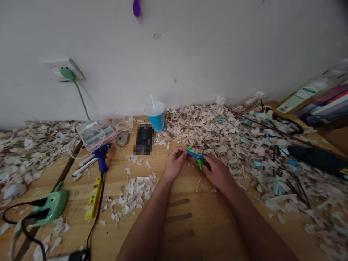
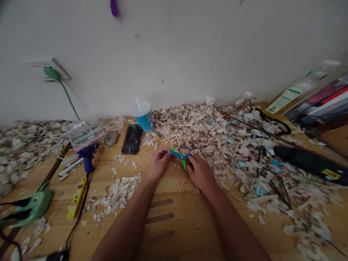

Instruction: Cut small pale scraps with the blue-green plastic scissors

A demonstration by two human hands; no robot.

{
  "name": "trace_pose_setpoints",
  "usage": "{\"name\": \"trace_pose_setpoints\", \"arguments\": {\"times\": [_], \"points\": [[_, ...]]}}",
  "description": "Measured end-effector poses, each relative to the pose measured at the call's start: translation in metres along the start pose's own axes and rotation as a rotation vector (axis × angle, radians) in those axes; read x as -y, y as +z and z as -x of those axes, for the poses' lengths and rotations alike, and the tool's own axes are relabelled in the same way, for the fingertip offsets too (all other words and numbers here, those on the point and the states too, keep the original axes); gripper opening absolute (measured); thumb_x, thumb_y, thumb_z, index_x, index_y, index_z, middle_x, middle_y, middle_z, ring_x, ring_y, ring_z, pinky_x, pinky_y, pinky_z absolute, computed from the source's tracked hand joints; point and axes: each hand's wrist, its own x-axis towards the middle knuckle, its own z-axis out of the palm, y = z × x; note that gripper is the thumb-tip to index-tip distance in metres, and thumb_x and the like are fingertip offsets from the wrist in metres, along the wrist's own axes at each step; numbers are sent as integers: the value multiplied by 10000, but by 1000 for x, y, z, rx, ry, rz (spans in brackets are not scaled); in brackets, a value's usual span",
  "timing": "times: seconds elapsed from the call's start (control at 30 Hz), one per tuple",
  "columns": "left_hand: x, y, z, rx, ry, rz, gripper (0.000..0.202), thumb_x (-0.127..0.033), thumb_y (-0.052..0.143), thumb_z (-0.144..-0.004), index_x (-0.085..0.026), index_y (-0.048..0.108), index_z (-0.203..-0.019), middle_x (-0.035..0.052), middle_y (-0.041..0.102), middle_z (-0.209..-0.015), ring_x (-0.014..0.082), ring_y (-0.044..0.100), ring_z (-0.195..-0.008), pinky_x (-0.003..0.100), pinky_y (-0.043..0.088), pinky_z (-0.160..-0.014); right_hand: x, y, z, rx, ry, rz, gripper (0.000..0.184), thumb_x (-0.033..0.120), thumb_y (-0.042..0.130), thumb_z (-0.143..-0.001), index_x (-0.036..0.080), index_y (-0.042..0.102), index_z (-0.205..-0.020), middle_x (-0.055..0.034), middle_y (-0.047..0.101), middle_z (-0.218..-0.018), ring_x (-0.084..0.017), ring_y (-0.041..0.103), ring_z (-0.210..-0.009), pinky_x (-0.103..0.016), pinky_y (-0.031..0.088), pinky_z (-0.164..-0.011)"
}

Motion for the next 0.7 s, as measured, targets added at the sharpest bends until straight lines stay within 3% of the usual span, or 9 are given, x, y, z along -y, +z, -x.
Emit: {"name": "trace_pose_setpoints", "arguments": {"times": [0.1,0.4,0.7], "points": [[2,-1,-1,-30,-5,34,308,-398,779,-701,-160,654,-852,8,666,-753,124,615,-677,265,494,-704,1,1,0,12,1,-1,238,218,485,-851,203,598,-1059,-104,656,-1030,-244,615,-935,-348,469,-785],[8,-8,-4,-46,75,-183,224,-305,704,-765,-160,717,-936,42,708,-836,138,630,-748,272,491,-748,3,0,0,26,-17,32,195,239,505,-828,193,583,-1000,-99,643,-980,-243,604,-882,-343,457,-748],[12,-3,-3,-105,58,-89,235,-327,769,-683,-158,708,-835,26,699,-764,121,610,-675,250,487,-687,5,5,0,3,-42,67,207,241,502,-826,195,580,-1012,-94,641,-928,-245,600,-853,-347,451,-736]]}}
